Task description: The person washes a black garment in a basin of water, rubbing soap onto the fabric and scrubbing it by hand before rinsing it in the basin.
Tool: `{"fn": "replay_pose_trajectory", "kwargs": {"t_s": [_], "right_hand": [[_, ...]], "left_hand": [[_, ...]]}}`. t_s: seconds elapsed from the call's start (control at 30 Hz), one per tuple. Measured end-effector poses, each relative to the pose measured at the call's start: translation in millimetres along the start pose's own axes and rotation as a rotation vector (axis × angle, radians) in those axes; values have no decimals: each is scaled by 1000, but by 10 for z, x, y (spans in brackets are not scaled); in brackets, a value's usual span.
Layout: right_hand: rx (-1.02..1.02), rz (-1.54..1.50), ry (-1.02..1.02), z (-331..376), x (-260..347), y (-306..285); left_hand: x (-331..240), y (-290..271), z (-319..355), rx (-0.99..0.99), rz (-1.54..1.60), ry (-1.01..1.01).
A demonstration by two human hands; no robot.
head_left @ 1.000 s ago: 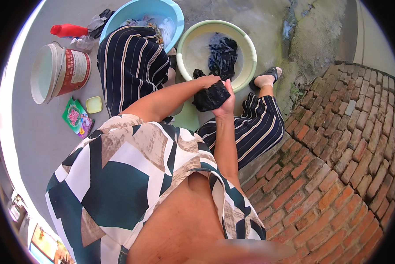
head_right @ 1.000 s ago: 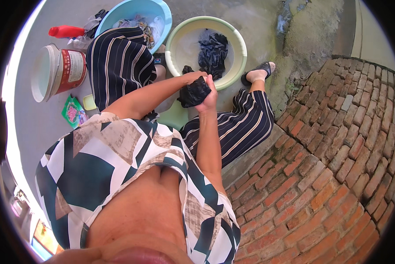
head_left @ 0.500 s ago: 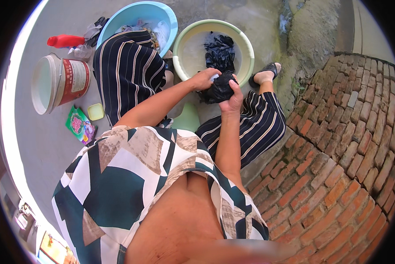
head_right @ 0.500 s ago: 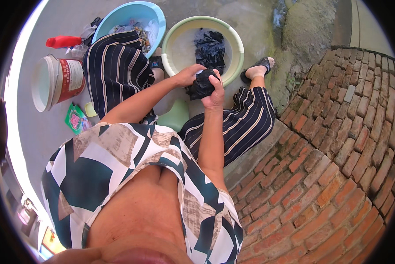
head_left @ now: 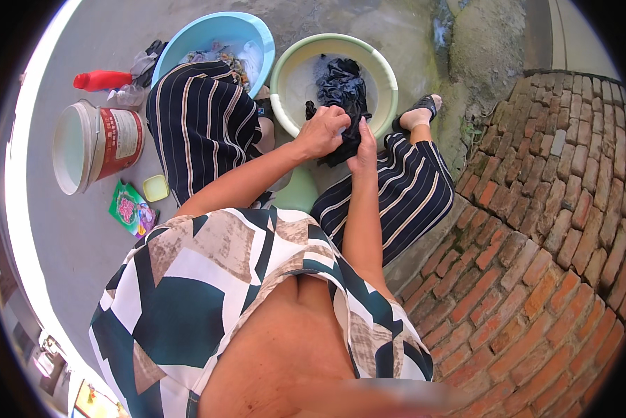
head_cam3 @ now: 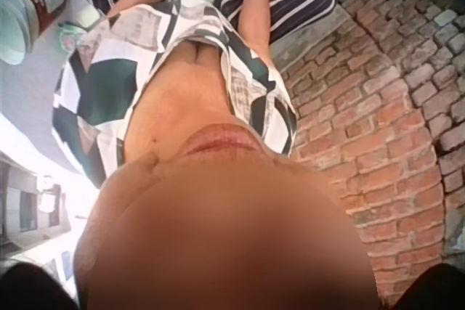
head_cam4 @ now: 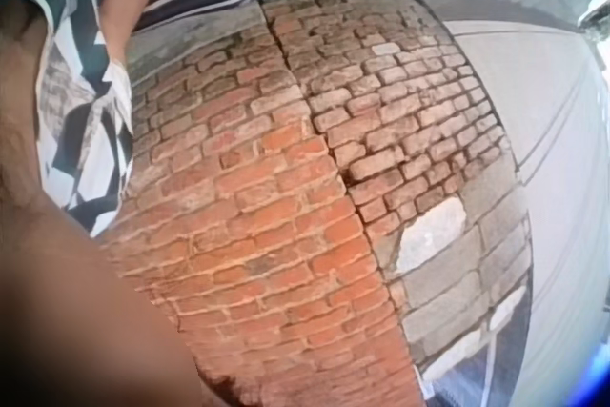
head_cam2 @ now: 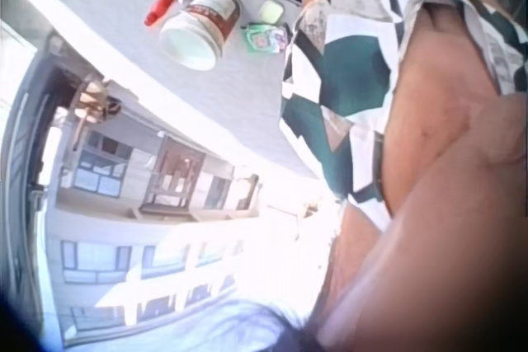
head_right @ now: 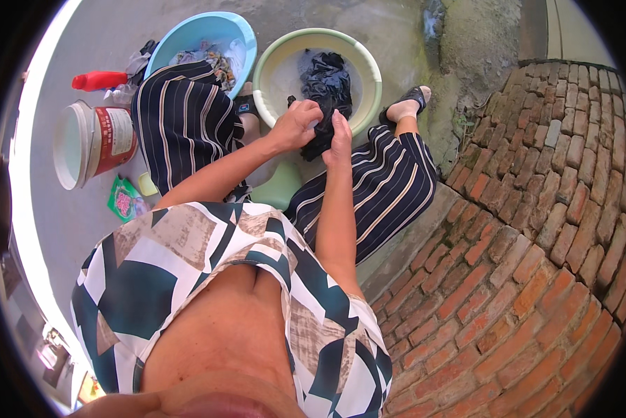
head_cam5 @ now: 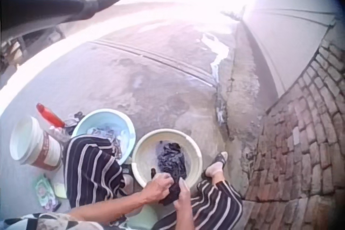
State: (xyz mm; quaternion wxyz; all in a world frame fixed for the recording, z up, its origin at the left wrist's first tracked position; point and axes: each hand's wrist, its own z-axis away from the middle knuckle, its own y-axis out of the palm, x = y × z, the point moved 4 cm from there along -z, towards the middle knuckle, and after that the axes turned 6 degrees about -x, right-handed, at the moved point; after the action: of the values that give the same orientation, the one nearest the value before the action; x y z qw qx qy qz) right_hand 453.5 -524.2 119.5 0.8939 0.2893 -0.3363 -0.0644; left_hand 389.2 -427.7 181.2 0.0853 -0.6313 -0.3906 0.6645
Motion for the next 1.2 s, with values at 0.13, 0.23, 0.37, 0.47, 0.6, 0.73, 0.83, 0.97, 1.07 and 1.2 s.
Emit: {"fn": "replay_pose_trajectory", "kwargs": {"t_s": [0.13,0.23,0.37,0.47,0.6,0.73,0.83,0.97,1.07,1.2], "right_hand": [[-93,76,-107,7,78,-70],[-128,190,-237,-80,83,-165],[-64,563,-589,89,7,169],[-33,374,-491,209,30,172],[72,-238,135,343,1,317],[348,-416,276,294,-66,392],[160,-402,154,234,58,280],[80,-393,17,245,265,239],[229,-509,94,189,155,287],[119,-325,44,277,106,293]], "left_hand": [[240,61,113,191,51,-44],[14,-48,10,1,89,9],[-497,-55,-167,-210,52,252],[-276,158,-240,-113,-14,0],[692,565,-174,-15,324,-299],[1045,940,277,-41,316,-281],[1237,972,276,59,605,-764],[984,527,199,185,641,-734],[902,549,157,144,384,-366],[1029,475,64,-49,233,-523]]}}
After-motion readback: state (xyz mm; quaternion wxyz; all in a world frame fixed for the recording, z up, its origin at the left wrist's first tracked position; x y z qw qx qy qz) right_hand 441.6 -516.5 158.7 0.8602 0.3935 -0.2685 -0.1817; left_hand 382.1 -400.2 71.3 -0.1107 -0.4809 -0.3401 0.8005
